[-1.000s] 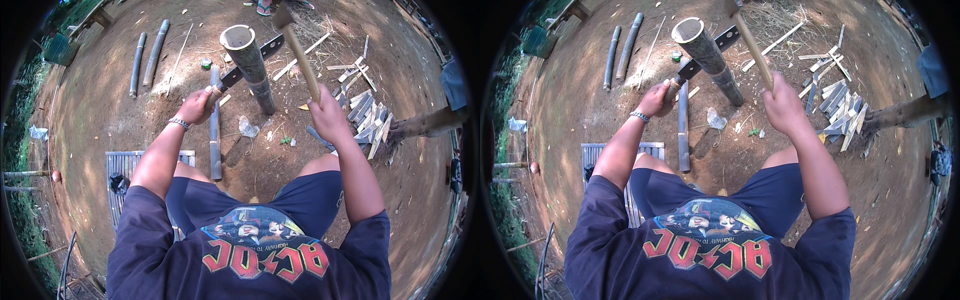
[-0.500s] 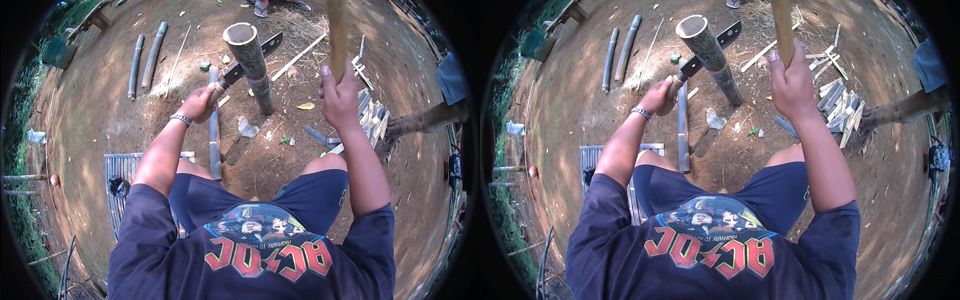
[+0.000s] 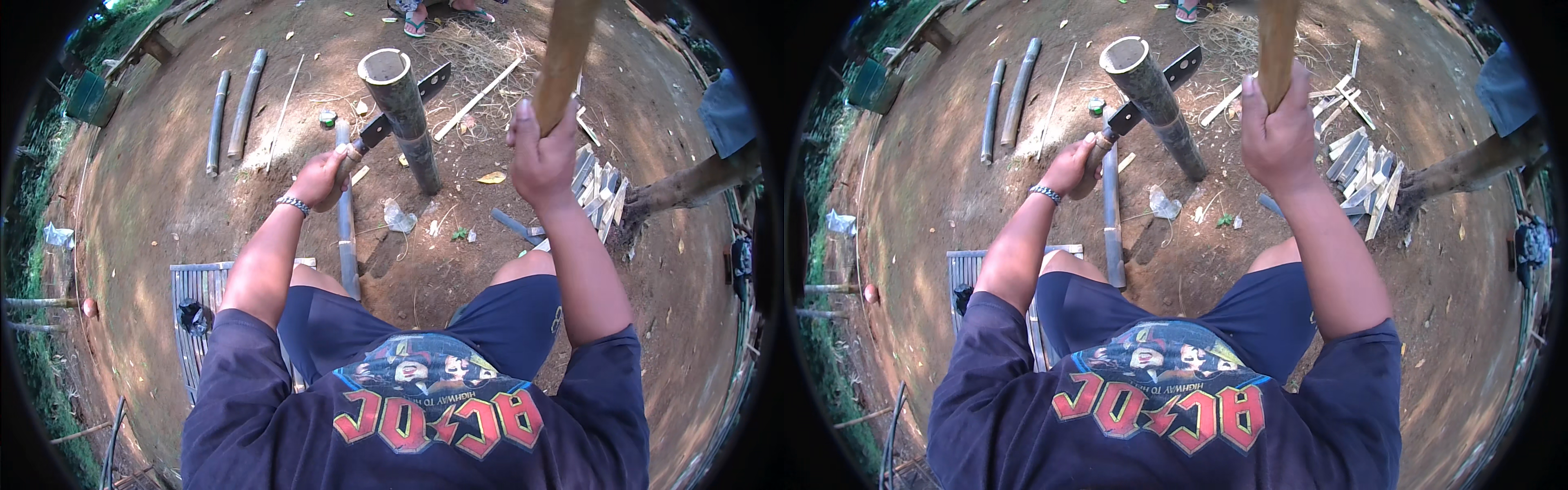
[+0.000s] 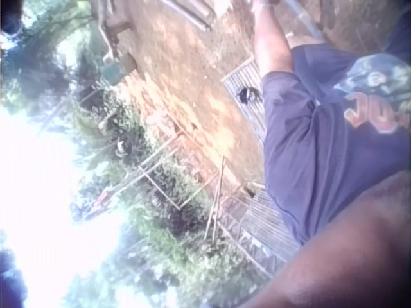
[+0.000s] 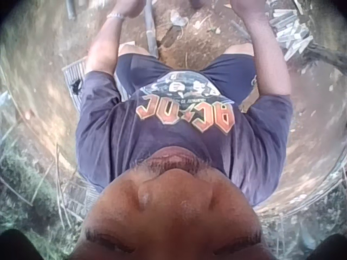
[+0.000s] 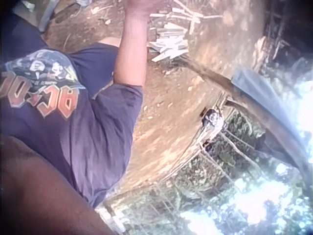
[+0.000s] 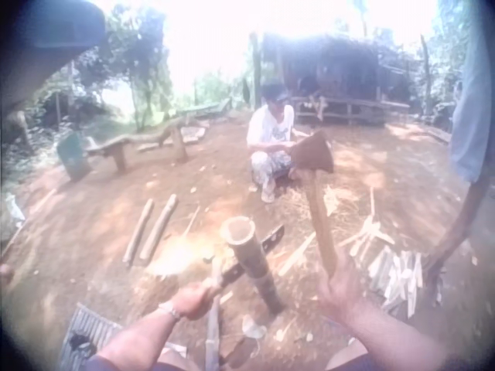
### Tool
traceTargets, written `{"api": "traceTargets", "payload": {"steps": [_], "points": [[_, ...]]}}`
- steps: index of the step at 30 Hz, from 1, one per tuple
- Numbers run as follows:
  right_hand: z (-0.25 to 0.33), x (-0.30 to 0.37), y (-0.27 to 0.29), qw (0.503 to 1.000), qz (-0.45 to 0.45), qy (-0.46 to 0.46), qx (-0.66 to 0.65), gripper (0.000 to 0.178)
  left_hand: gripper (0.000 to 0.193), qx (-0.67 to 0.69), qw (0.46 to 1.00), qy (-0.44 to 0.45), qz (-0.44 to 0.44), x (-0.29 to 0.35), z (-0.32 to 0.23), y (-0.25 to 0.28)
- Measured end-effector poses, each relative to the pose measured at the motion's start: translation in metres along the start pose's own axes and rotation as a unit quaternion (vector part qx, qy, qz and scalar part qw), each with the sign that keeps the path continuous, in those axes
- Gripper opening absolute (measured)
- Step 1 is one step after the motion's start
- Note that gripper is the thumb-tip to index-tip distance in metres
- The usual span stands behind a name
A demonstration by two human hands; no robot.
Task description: The person sits on the ground and uses a machete and a wooden mallet to split a bamboo pole. They position the machete against the bamboo and strike the handle with the mallet to drive the blade through the material, creating flat strips. The person handles the bamboo and tools with both hands, occasionally adjusting the position of the bamboo or the blade.
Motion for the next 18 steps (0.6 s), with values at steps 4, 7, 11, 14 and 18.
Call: {"api": "traceTargets", "payload": {"steps": [4,7,11,14,18], "points": [[-0.097,0.036,-0.012,0.944,0.262,-0.119,0.158,0.039,0.052,-0.010,1.000,0.003,-0.009,-0.003,-0.008,-0.005],[-0.043,0.015,0.005,0.930,0.270,-0.242,0.055,0.040,0.052,0.027,0.999,0.030,-0.027,0.004,-0.002,0.001],[0.008,-0.025,0.009,0.982,0.058,-0.132,-0.118,0.039,0.049,0.032,0.999,0.036,-0.006,0.005,-0.004,0.002],[0.027,-0.035,-0.003,0.988,-0.041,-0.032,-0.146,0.041,0.048,-0.005,1.000,0.018,0.008,-0.002,0.006,0.004],[-0.062,0.008,-0.026,0.962,0.209,-0.098,0.145,0.041,0.052,-0.022,0.999,0.024,0.002,-0.004,-0.010,-0.007]]}}
Point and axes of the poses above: each hand's wrist, its own x-axis away from the middle knuckle, its own y-axis out of the back of the hand, z = x × y, the point moved 1 cm from there along -x, towards the middle knuckle, and after that the axes turned 5 degrees about -z, right-handed, at the moved point
